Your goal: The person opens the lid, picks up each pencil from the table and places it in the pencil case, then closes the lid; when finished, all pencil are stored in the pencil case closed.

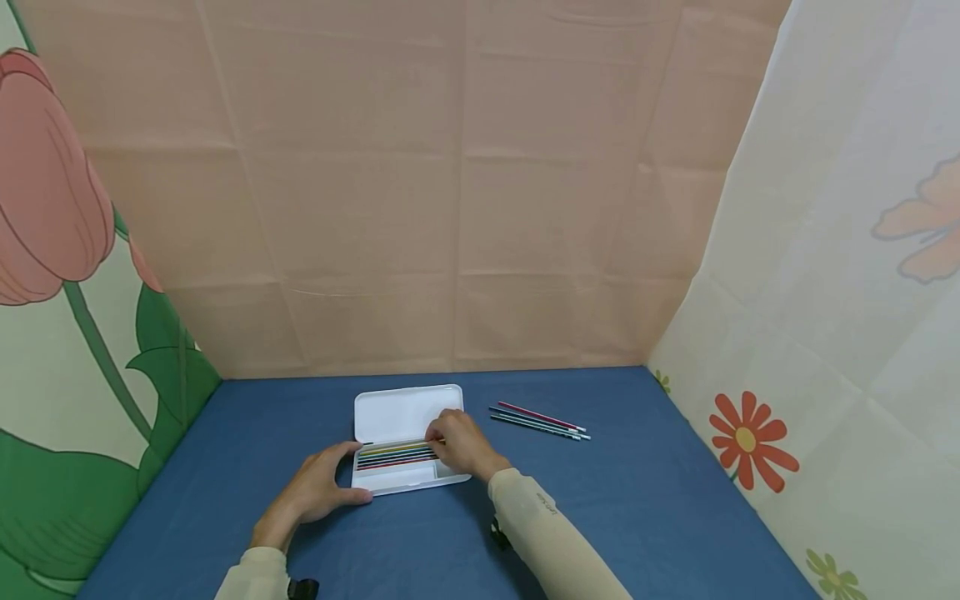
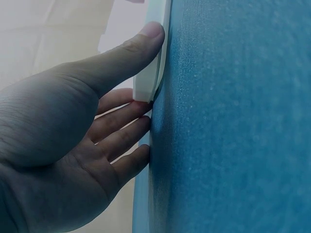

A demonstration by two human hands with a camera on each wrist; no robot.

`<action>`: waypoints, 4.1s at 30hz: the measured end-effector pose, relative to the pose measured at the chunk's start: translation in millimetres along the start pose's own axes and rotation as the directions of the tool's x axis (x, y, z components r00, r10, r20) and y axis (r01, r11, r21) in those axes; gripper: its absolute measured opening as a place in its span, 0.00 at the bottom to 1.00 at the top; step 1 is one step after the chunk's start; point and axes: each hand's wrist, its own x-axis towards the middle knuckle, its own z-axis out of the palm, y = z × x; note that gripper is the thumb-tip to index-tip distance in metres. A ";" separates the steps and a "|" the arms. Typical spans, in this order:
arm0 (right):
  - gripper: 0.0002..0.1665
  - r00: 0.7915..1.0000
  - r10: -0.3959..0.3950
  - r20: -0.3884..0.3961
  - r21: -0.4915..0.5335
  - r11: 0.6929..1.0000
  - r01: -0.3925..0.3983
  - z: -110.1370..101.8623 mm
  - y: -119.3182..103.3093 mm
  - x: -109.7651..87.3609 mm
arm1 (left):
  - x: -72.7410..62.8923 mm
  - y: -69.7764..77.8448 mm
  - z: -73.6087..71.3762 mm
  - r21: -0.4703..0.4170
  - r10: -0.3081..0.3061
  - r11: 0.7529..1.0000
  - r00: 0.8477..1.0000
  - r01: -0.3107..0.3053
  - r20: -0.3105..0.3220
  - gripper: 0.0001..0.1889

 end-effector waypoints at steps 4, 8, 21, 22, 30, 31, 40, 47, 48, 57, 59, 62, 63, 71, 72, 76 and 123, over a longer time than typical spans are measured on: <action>0.04 1.000 -0.017 -0.021 -0.018 1.000 0.017 -0.4 0.6 0.5 | 0.4 0.3 0.2 -0.001 -0.002 1.000 1.000 0.002 0.000 0.53; 0.04 0.999 -0.025 -0.030 -0.027 0.999 0.024 -1.8 0.8 1.2 | 0.5 0.8 0.5 -0.004 -0.003 1.000 1.000 0.003 -0.003 0.54; 0.03 1.000 -0.002 -0.027 0.005 1.000 0.003 -0.4 3.3 0.6 | -0.6 4.2 0.4 -0.001 0.011 1.000 1.000 -0.011 -0.010 0.53; 0.03 1.000 -0.001 -0.022 0.015 1.000 0.001 -0.8 3.5 0.3 | -0.7 4.4 0.3 -0.001 0.010 1.000 1.000 -0.010 -0.011 0.53; 0.06 0.999 0.022 0.033 0.106 0.994 -0.026 -8.4 5.8 -7.5 | -0.8 4.3 0.4 0.002 0.003 1.000 1.000 -0.003 -0.006 0.53; 0.07 0.999 0.028 0.041 0.116 0.993 -0.033 -9.8 6.3 -8.8 | -0.9 4.0 0.3 -0.002 0.001 1.000 1.000 -0.001 -0.004 0.53; 0.12 0.996 0.041 0.073 0.151 0.987 -0.052 -21.0 9.4 -19.2 | 0.2 1.9 -0.9 0.008 0.016 1.000 1.000 -0.016 -0.003 0.53; 0.17 0.995 0.048 0.088 0.186 0.980 -0.064 -27.5 10.1 -26.4 | -0.5 1.3 -0.3 0.003 0.007 1.000 1.000 -0.007 -0.001 0.53; 0.18 0.995 0.047 0.085 0.188 0.980 -0.063 -28.5 10.6 -27.6 | -0.4 1.1 -0.1 0.001 0.006 1.000 1.000 -0.006 -0.002 0.53; 0.19 0.999 0.022 0.044 0.167 0.986 -0.029 -40.6 22.4 -41.8 | 0.1 -1.0 0.6 -0.005 -0.001 1.000 1.000 0.001 -0.002 0.53; 0.19 0.999 0.033 0.043 0.162 0.986 -0.039 -43.2 26.3 -45.6 | -0.1 -1.4 0.3 -0.002 0.003 1.000 1.000 -0.003 -0.001 0.53; 0.21 0.998 0.050 0.039 0.176 0.983 -0.057 -47.9 32.3 -51.5 | -0.2 -1.3 0.2 -0.003 0.000 1.000 1.000 0.000 0.000 0.53; 0.21 0.998 0.056 0.038 0.180 0.982 -0.062 -49.6 34.2 -53.5 | -0.2 -1.1 0.2 -0.002 -0.001 1.000 1.000 0.001 0.000 0.53; 0.21 0.996 0.085 0.003 0.169 0.982 -0.085 -61.1 54.1 -69.1 | 0.3 1.0 0.3 0.002 -0.006 1.000 1.000 0.006 0.001 0.54; 0.21 0.996 0.090 -0.003 0.167 0.982 -0.088 -62.0 56.8 -70.8 | 0.4 0.9 0.5 0.001 -0.006 1.000 1.000 0.006 0.000 0.54; 0.22 0.995 0.100 -0.014 0.172 0.980 -0.096 -65.5 66.3 -77.3 | 0.1 0.7 0.3 0.006 -0.002 1.000 1.000 0.002 -0.002 0.54; 0.23 0.928 0.373 -0.004 0.140 0.919 -0.369 -90.6 140.1 -121.5 | 0.0 0.1 0.7 -0.006 0.004 1.000 1.000 -0.004 -0.004 0.53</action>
